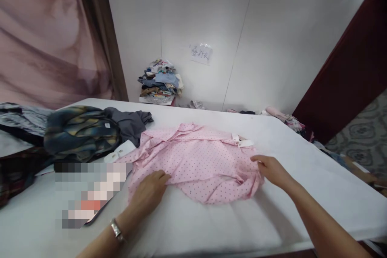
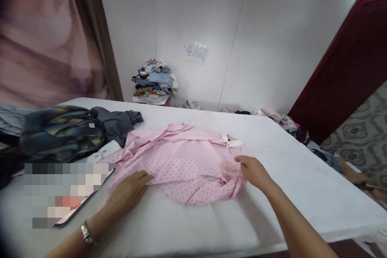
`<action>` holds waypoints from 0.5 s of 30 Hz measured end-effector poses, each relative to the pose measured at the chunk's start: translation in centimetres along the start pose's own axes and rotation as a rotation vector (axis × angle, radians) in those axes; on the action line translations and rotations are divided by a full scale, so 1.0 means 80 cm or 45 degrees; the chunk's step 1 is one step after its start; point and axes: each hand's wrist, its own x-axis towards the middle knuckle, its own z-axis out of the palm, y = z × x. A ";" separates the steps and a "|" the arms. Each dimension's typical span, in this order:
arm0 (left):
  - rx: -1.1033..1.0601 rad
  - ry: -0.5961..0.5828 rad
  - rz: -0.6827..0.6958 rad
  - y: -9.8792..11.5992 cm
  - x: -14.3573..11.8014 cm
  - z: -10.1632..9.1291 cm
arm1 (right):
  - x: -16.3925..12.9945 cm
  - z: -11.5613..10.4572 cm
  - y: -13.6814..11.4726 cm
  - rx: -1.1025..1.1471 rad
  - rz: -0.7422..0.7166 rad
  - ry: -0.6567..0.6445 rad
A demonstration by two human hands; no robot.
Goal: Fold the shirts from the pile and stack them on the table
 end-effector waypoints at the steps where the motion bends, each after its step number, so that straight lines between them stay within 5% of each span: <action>1: 0.005 -0.012 -0.006 0.001 0.000 0.005 | 0.020 0.007 -0.018 -0.007 -0.043 0.003; 9: -0.110 0.164 -0.008 -0.002 -0.006 0.020 | 0.198 0.131 -0.161 -0.048 -0.289 -0.303; 15: -0.172 0.228 0.003 -0.003 -0.009 0.025 | 0.285 0.225 -0.226 -0.136 -0.259 -0.380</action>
